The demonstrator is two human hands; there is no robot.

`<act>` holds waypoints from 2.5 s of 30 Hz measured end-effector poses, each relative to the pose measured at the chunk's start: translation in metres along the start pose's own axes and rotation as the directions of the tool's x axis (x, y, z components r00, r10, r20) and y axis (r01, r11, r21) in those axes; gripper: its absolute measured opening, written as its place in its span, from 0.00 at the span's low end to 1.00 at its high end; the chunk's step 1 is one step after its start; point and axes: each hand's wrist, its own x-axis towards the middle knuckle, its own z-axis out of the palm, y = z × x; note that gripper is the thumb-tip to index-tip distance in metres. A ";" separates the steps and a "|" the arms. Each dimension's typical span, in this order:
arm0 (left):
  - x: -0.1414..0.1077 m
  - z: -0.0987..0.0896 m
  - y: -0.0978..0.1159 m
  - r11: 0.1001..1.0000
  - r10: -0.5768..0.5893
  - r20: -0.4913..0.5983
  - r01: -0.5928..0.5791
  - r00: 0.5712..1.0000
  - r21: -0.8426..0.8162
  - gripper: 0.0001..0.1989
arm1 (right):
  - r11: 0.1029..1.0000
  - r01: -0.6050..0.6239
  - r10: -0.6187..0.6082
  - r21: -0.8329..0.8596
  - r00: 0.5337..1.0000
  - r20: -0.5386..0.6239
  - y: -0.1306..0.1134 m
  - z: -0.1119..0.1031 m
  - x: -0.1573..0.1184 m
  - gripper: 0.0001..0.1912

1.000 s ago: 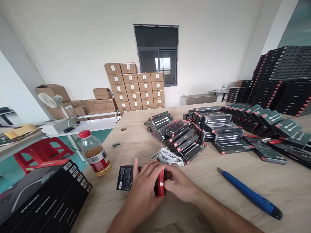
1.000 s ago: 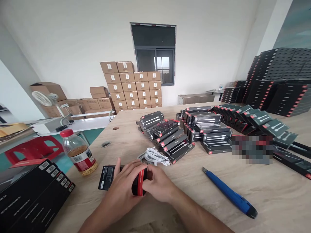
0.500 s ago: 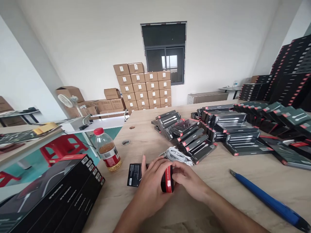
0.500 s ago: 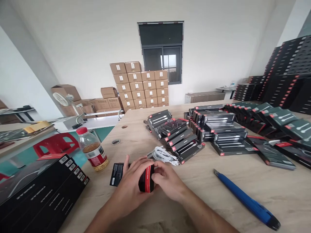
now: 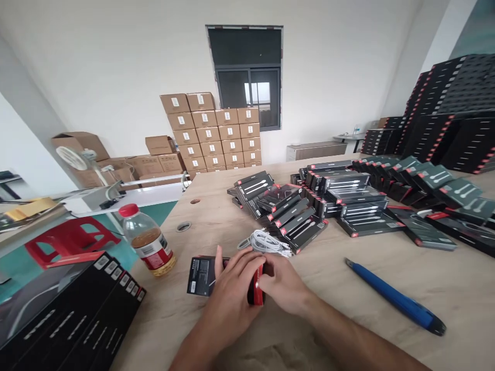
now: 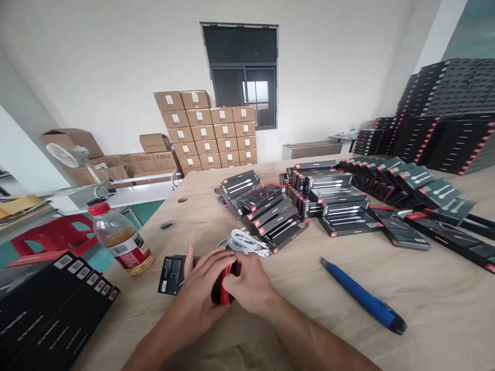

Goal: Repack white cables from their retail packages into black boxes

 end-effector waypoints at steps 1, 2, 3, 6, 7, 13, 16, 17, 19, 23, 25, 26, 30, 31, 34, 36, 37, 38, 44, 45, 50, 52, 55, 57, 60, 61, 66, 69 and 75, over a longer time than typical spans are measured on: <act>0.001 0.001 -0.001 1.000 0.006 -0.001 -0.006 1.000 -0.001 0.37 | 1.000 -0.006 0.006 -0.011 1.000 -0.019 -0.001 0.001 0.000 0.12; 0.002 0.002 -0.003 1.000 0.013 -0.004 -0.013 1.000 -0.001 0.37 | 1.000 -0.011 0.010 -0.020 0.999 -0.039 -0.001 0.002 0.001 0.11; 0.003 0.003 -0.005 1.000 0.022 -0.005 -0.022 1.000 0.000 0.36 | 1.000 -0.015 0.014 -0.021 0.998 -0.060 -0.001 0.002 0.001 0.10; 0.005 0.006 -0.009 0.999 0.034 -0.013 -0.034 0.999 0.005 0.35 | 1.000 -0.017 0.019 0.025 0.994 -0.105 0.001 0.003 0.004 0.11; 0.006 0.006 -0.010 0.999 0.034 -0.015 -0.033 0.999 0.004 0.35 | 0.999 -0.021 0.026 0.046 0.994 -0.109 0.002 0.002 0.005 0.11; 0.007 0.002 -0.012 0.999 0.019 0.002 -0.019 1.000 0.027 0.29 | 0.982 -0.080 0.075 0.169 0.997 0.035 0.002 -0.007 0.005 0.08; 0.006 -0.002 -0.011 1.000 -0.006 -0.023 0.006 1.000 0.024 0.29 | 0.973 -0.073 0.038 0.221 0.987 0.157 -0.001 -0.014 0.003 0.11; 0.006 -0.003 -0.010 1.000 -0.006 -0.021 0.006 1.000 0.019 0.30 | 0.970 -0.067 0.022 0.233 0.982 0.190 -0.001 -0.015 0.002 0.12; 0.005 -0.004 -0.008 1.000 -0.011 -0.008 0.011 1.000 0.013 0.32 | 0.966 -0.069 0.011 0.250 0.975 0.224 -0.001 -0.017 0.001 0.15; 0.005 -0.003 -0.004 0.999 0.008 0.000 -0.008 1.000 0.037 0.34 | 0.985 -0.075 0.054 0.154 0.989 0.141 0.002 -0.011 0.001 0.13; 0.006 -0.002 -0.003 0.998 0.036 -0.007 -0.035 0.999 0.055 0.34 | 0.993 -0.065 0.058 0.099 0.996 0.065 0.004 -0.006 0.002 0.12; 0.006 -0.001 -0.003 0.997 0.045 -0.013 -0.045 0.999 0.061 0.33 | 0.994 -0.059 0.056 0.093 0.998 0.036 0.005 -0.004 0.003 0.11; 0.007 0.000 -0.007 0.996 0.069 -0.022 -0.068 0.997 0.054 0.34 | 0.991 -0.039 0.040 0.131 0.999 -0.007 0.005 -0.002 0.006 0.09; 0.007 0.000 -0.008 0.997 0.068 -0.017 -0.067 0.998 0.045 0.34 | 0.990 -0.035 0.037 0.139 0.999 -0.008 0.005 -0.004 0.006 0.09; 0.006 -0.003 -0.009 0.999 0.044 -0.012 -0.043 0.999 0.026 0.34 | 0.984 -0.039 0.034 0.173 0.999 0.030 0.002 -0.008 0.006 0.07; 0.005 -0.005 -0.009 1.000 0.012 -0.029 -0.011 1.000 0.019 0.31 | 0.977 -0.052 0.030 0.209 0.994 0.108 0.001 -0.011 0.004 0.05; 0.004 -0.006 -0.009 1.000 -0.007 -0.039 0.007 0.999 0.013 0.30 | 0.972 -0.060 0.024 0.229 0.987 0.156 0.000 -0.013 0.003 0.06; 0.004 -0.008 -0.008 1.000 -0.025 -0.044 0.025 0.999 0.005 0.29 | 0.966 -0.068 0.015 0.249 0.978 0.207 0.000 -0.015 0.003 0.08; 0.001 -0.020 -0.010 0.993 -0.090 -0.065 0.084 0.994 -0.088 0.30 | 0.915 -0.131 -0.008 0.383 0.940 0.341 -0.001 -0.027 0.002 0.20; -0.001 -0.022 -0.010 0.989 -0.099 -0.074 0.090 0.992 -0.117 0.31 | 0.892 -0.164 0.008 0.422 0.938 0.347 0.000 -0.027 0.002 0.21; -0.006 -0.028 -0.007 0.970 -0.096 -0.085 0.074 0.992 -0.233 0.35 | 0.733 -0.336 0.090 0.591 0.910 0.405 0.007 -0.019 0.000 0.22; -0.007 -0.027 -0.008 0.976 -0.101 -0.087 0.082 0.991 -0.204 0.35 | 0.775 -0.299 0.088 0.557 0.923 0.374 0.009 -0.016 0.001 0.22; -0.006 -0.026 -0.010 0.989 -0.129 -0.116 0.120 0.985 -0.082 0.31 | 0.948 -0.027 0.010 0.317 0.998 0.055 0.009 -0.016 0.002 0.19; -0.006 -0.025 -0.011 0.991 -0.132 -0.146 0.135 0.980 0.007 0.30 | 0.985 0.174 -0.171 0.010 0.975 -0.139 0.008 -0.018 0.001 0.12; -0.006 -0.022 -0.010 0.987 -0.117 -0.182 0.135 0.976 0.089 0.30 | 0.877 0.355 -0.389 -0.324 0.920 -0.043 0.006 -0.017 -0.005 0.08; -0.005 -0.020 -0.010 0.985 -0.114 -0.194 0.136 0.974 0.108 0.31 | 0.852 0.378 -0.397 -0.364 0.918 0.023 0.006 -0.016 -0.006 0.10; -0.002 -0.011 -0.006 0.970 -0.096 -0.266 0.150 0.959 0.192 0.29 | 0.914 0.256 -0.239 -0.314 0.967 0.092 0.008 -0.001 -0.010 0.15; 0.002 -0.007 -0.003 0.967 -0.079 -0.270 0.140 0.960 0.212 0.27 | 0.974 0.152 -0.146 -0.167 0.988 0.048 0.006 0.008 -0.008 0.14; -0.001 -0.012 -0.014 0.961 -0.119 -0.212 0.166 0.970 0.220 0.34 | 0.979 0.060 -0.015 0.194 0.974 -0.228 0.000 -0.018 0.007 0.21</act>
